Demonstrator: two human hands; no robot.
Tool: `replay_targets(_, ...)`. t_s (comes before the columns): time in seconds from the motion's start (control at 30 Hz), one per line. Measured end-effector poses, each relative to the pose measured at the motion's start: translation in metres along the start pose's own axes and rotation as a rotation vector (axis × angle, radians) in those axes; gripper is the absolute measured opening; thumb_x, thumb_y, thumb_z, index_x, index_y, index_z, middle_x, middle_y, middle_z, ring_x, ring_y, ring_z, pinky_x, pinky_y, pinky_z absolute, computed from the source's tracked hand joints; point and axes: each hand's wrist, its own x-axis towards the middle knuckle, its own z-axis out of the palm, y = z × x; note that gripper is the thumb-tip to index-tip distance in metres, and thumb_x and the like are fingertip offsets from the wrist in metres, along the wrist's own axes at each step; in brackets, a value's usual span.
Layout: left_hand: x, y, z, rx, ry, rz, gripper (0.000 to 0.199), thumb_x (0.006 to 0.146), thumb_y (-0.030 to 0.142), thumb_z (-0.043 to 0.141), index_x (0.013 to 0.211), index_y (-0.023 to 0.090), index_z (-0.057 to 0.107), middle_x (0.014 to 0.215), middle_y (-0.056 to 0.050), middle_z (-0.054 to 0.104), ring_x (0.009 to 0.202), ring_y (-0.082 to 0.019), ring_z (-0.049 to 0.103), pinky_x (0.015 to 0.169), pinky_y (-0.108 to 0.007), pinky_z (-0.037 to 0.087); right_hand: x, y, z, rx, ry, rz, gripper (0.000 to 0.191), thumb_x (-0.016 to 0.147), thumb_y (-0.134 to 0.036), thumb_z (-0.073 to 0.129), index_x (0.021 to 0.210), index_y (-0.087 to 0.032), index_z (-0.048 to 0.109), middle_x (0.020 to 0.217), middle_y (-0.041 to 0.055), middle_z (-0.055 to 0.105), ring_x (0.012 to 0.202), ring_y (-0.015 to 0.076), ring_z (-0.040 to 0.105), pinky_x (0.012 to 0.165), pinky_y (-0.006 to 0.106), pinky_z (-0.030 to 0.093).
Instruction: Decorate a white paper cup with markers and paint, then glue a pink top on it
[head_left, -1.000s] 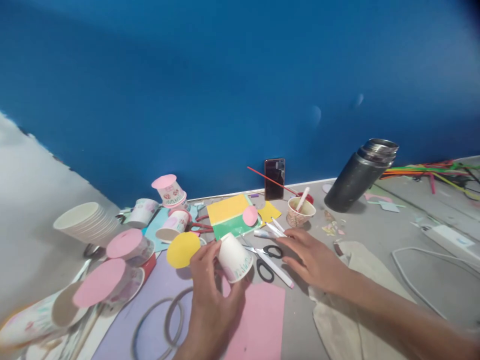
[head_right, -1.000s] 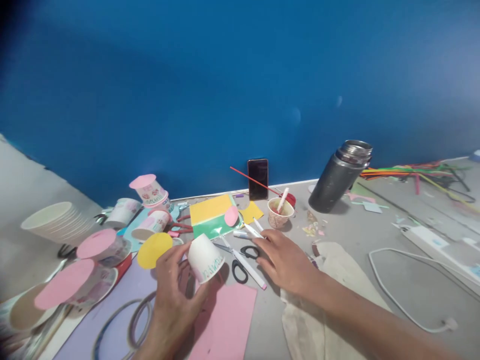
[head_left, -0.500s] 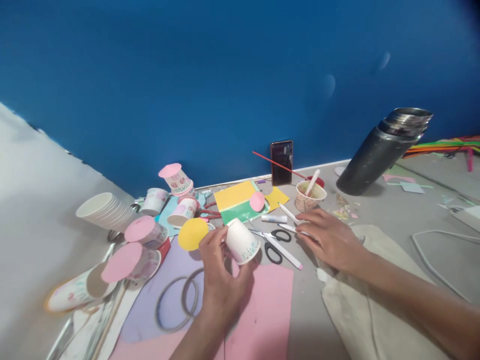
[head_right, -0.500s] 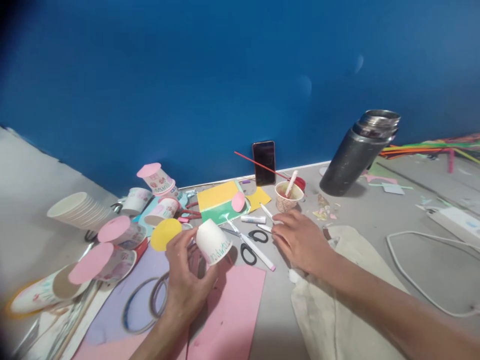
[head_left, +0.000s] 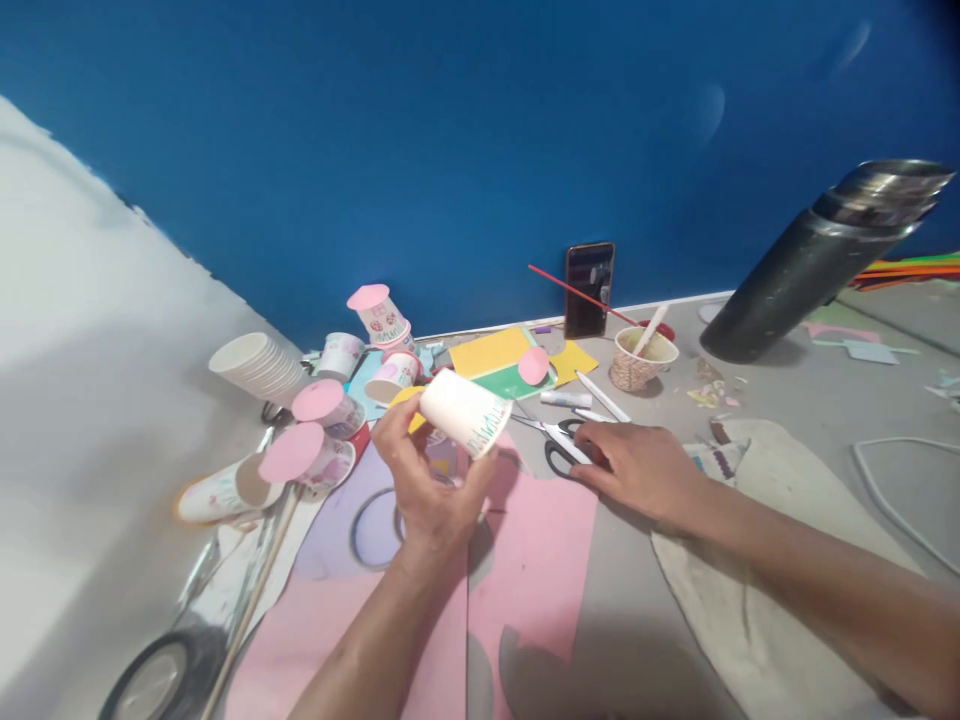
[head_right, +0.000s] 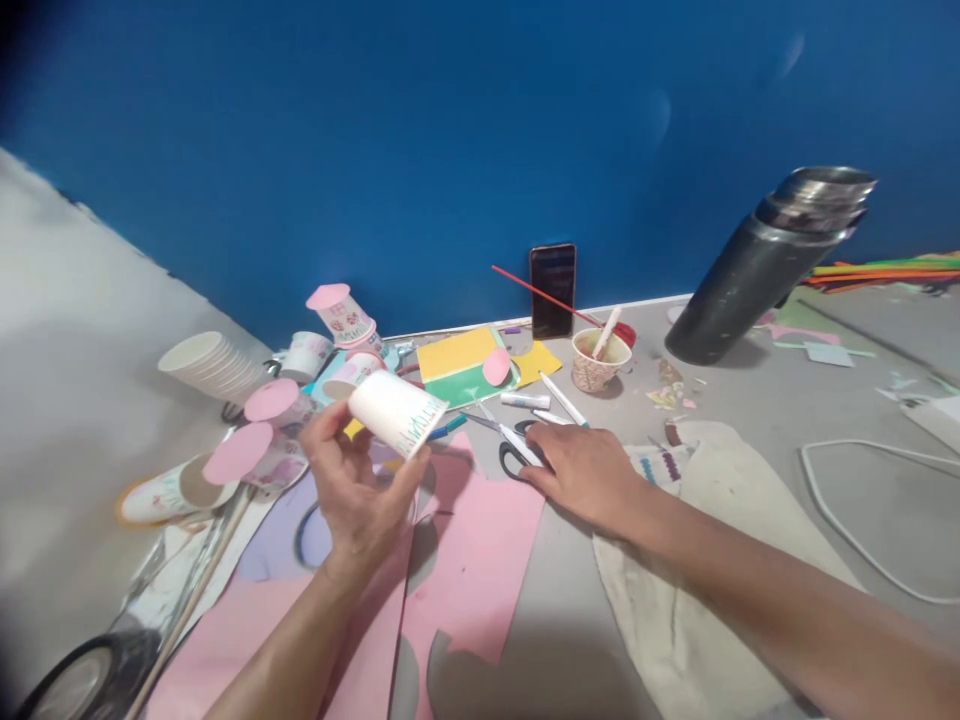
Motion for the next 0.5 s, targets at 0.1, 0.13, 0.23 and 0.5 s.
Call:
replay_targets(0.1, 0.013, 0.000, -0.006, -0.078, 0.105, -0.025, 0.073, 0.082, 0.044, 0.082, 0.140, 0.031, 0.039, 0.150, -0.013, 0.041, 0.145, -0.031, 0.048, 0.111, -0.048, 0.055, -0.001, 0.005, 0.003, 0.038, -0.021, -0.016, 0.020, 0.097, -0.045, 0.067, 0.102, -0.026, 0.070, 0.092, 0.0029, 0.081, 0.080, 0.0256, 0.074, 0.063, 0.032, 0.031)
replay_targets(0.13, 0.017, 0.001, -0.008, -0.115, 0.131, -0.047, 0.071, 0.084, 0.047, 0.081, 0.139, 0.032, 0.039, 0.151, -0.013, 0.041, 0.146, -0.030, 0.047, 0.112, -0.049, 0.054, 0.000, 0.006, 0.004, 0.047, -0.026, -0.018, 0.020, 0.098, -0.045, 0.066, 0.101, -0.026, 0.070, 0.091, 0.0030, 0.081, 0.079, 0.0256, 0.073, 0.063, 0.032, 0.031)
replay_targets(0.23, 0.027, 0.000, -0.012, -0.210, 0.219, -0.111, 0.070, 0.081, 0.053, 0.083, 0.134, 0.031, 0.044, 0.150, -0.013, 0.047, 0.147, -0.031, 0.048, 0.115, -0.051, 0.051, 0.002, 0.010, 0.007, 0.078, -0.020, -0.021, 0.019, 0.099, -0.043, 0.065, 0.102, -0.026, 0.071, 0.090, 0.0035, 0.081, 0.079, 0.0261, 0.074, 0.064, 0.033, 0.036)
replay_targets(0.5, 0.044, 0.006, -0.026, -0.499, 0.291, -0.358, 0.048, 0.084, 0.046, 0.081, 0.123, 0.026, 0.062, 0.129, -0.007, 0.067, 0.127, -0.028, 0.064, 0.104, -0.040, 0.057, -0.016, -0.015, 0.019, 0.194, 0.318, -0.778, 0.036, 0.107, -0.042, 0.054, 0.130, -0.019, 0.069, 0.133, 0.0138, 0.077, 0.116, 0.0277, 0.068, 0.103, 0.043, 0.050)
